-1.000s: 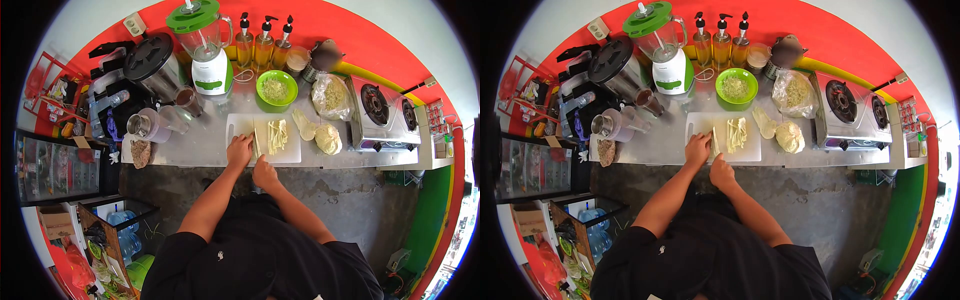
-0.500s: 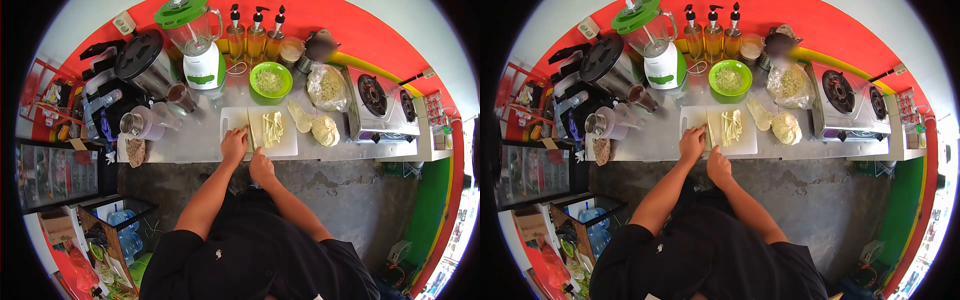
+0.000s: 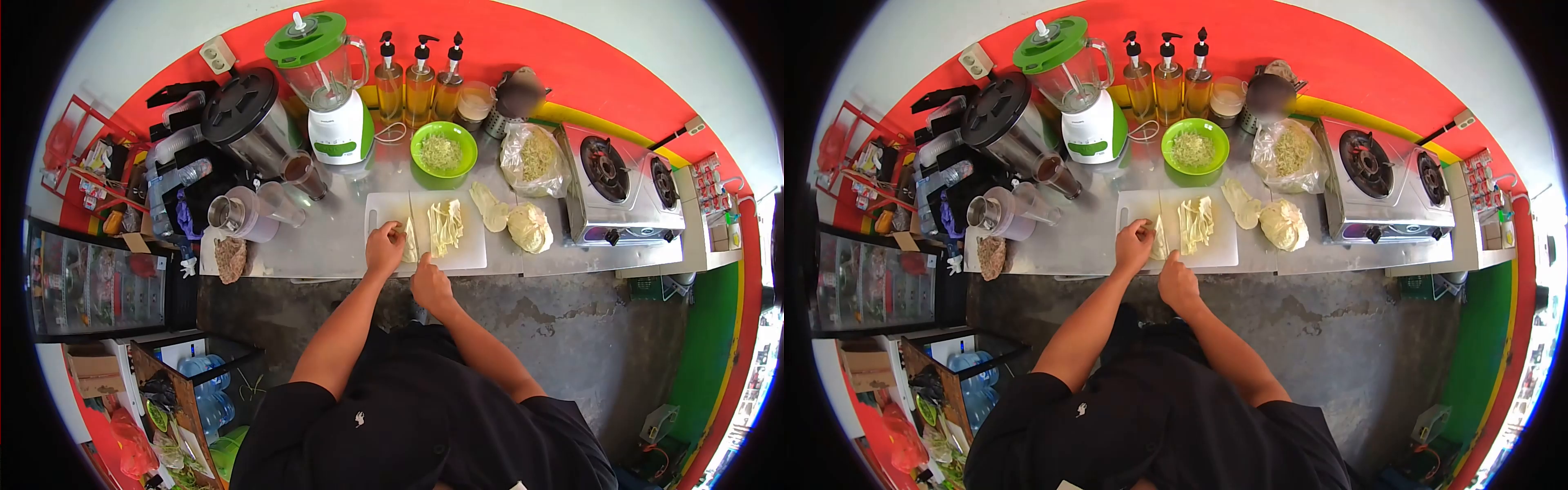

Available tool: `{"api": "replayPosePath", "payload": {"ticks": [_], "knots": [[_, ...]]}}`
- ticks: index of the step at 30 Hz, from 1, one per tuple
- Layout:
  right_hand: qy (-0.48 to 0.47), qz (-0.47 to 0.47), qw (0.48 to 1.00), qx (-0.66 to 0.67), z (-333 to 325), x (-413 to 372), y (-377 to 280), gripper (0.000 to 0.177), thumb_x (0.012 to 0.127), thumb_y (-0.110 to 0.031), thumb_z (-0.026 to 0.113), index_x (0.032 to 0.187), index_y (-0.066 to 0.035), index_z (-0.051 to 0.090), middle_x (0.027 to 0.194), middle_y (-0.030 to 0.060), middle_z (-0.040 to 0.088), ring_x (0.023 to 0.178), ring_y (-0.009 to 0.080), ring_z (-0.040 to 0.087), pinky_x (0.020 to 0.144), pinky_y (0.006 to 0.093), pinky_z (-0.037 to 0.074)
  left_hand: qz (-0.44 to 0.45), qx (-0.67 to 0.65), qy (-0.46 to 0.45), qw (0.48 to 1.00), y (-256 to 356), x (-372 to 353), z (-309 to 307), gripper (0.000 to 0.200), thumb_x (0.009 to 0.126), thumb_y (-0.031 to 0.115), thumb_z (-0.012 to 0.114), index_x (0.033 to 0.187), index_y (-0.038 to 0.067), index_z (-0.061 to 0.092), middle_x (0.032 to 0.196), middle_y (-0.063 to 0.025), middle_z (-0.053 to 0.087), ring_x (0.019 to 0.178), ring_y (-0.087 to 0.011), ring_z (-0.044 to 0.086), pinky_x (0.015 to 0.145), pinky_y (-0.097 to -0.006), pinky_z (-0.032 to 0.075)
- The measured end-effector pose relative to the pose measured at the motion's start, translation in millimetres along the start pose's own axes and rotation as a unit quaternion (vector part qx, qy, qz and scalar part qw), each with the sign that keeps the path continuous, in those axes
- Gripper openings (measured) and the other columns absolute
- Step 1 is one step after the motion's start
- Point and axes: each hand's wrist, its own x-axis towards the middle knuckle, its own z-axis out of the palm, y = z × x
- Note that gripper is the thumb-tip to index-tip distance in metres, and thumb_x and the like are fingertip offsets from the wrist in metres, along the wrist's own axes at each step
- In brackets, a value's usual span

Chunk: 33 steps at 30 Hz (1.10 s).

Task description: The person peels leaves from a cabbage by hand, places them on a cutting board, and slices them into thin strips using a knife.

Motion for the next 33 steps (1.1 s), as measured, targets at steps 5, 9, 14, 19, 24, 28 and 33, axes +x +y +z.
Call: {"api": "replayPosePath", "payload": {"ticks": [5,9,14,19,24,28,33], "knots": [[-0.014,-0.008,1.000,-0.005,2,0,-3,0.044,0.094,-0.011,0.051,0.129,0.012,0.039,0.095,0.0308,0.070,0.089,0.0476,0.071,0.079,0.0539,0.058,-0.012,-0.013,0.006,1.000,6,1,0,0.013,0.084,0.015,0.075,0.089,0.003,0.072,0.077,-0.0113,0.072,0.069,-0.0271,0.070,0.066,-0.0371,0.055],[-0.026,-0.004,1.000,-0.011,-2,-2,-7,0.045,0.093,-0.008,0.053,0.129,0.013,0.038,0.098,0.0307,0.070,0.091,0.0478,0.071,0.080,0.0531,0.058,-0.009,0.036,0.018,0.999,7,0,3,0.010,0.084,0.015,0.075,0.087,0.006,0.073,0.077,-0.0107,0.073,0.069,-0.0282,0.070,0.066,-0.0383,0.055],[-0.031,0.012,0.999,0.037,5,8,-9,0.039,0.090,-0.011,0.061,0.116,0.008,0.039,0.099,0.0353,0.067,0.095,0.0520,0.068,0.085,0.0570,0.055,-0.010,0.077,0.025,0.997,14,-2,0,0.011,0.084,0.018,0.076,0.087,0.008,0.074,0.076,-0.0088,0.073,0.071,-0.0297,0.069,0.067,-0.0418,0.055],[-0.048,0.007,0.998,0.028,-4,15,-10,0.031,0.091,-0.008,0.056,0.113,0.006,0.040,0.100,0.0354,0.067,0.097,0.0520,0.068,0.087,0.0564,0.054,-0.038,0.099,-0.006,0.994,18,-2,1,0.012,0.086,0.019,0.073,0.095,0.012,0.072,0.080,-0.0066,0.072,0.084,-0.0306,0.067,0.072,-0.0471,0.053],[-0.046,0.016,0.999,0.023,-7,11,-6,0.029,0.090,-0.006,0.056,0.112,0.006,0.041,0.099,0.0346,0.068,0.096,0.0512,0.068,0.086,0.0557,0.055,0.012,0.131,0.017,0.991,18,-5,4,0.020,0.086,0.016,0.070,0.107,0.016,0.068,0.084,-0.0074,0.070,0.088,-0.0328,0.065,0.074,-0.0482,0.053],[-0.034,0.012,0.999,0.009,4,-7,-4,0.027,0.090,-0.006,0.056,0.110,0.006,0.042,0.098,0.0335,0.069,0.093,0.0503,0.069,0.084,0.0542,0.057,0.026,0.139,0.018,0.990,16,-6,6,0.022,0.086,0.015,0.069,0.108,0.017,0.068,0.088,-0.0084,0.069,0.089,-0.0335,0.065,0.076,-0.0482,0.053],[-0.048,0.015,0.999,0.001,-5,10,-9,0.028,0.091,-0.005,0.056,0.112,0.007,0.041,0.097,0.0329,0.069,0.094,0.0494,0.070,0.084,0.0533,0.057,0.036,0.140,0.016,0.989,16,-7,5,0.023,0.087,0.015,0.068,0.110,0.017,0.068,0.089,-0.0076,0.069,0.090,-0.0330,0.064,0.076,-0.0475,0.054]]}}
